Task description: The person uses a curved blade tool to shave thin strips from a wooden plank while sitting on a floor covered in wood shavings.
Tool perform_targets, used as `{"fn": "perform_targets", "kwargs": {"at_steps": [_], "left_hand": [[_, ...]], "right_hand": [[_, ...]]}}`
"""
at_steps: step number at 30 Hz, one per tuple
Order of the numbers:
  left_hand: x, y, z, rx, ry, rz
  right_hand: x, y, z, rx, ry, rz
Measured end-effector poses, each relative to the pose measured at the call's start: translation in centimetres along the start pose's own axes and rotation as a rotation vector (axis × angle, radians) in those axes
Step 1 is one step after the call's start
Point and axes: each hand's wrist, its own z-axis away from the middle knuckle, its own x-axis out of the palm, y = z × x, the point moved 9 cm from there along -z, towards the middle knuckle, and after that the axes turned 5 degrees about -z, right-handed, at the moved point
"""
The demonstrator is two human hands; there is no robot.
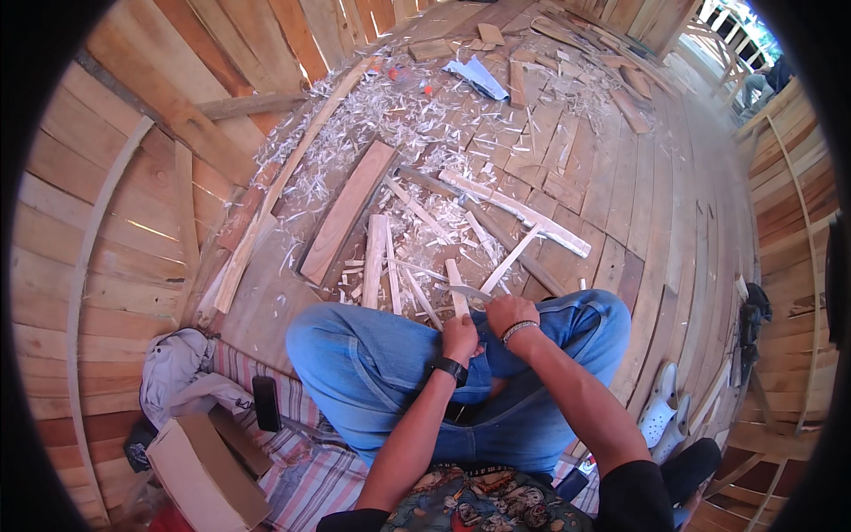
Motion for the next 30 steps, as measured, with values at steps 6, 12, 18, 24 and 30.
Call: {"fn": "perform_targets", "kwargs": {"at_steps": [6,12,18,24,30], "left_hand": [[0.2,-0.6,0.1,-0.021,-0.004,-0.004],[0.1,-0.5,-0.5,0.002,-0.013,-0.006],[-0.1,-0.4,-0.9,-0.001,-0.021,0.059],[0.2,-0.2,-0.5,-0.001,-0.041,0.046],[0.2,-0.3,0.2,-0.031,-0.052,0.048]], "right_hand": [[-0.2,0.2,0.3,-0.008,0.029,-0.010],[-1.3,0.4,-1.4,-0.127,-0.072,0.015],[-1.7,-0.6,0.6,-0.162,-0.029,0.062],[-1.0,0.0,-0.6,-0.082,-0.002,0.025],[0.0,1.0,-1.3,-0.075,-0.008,-0.021]]}}
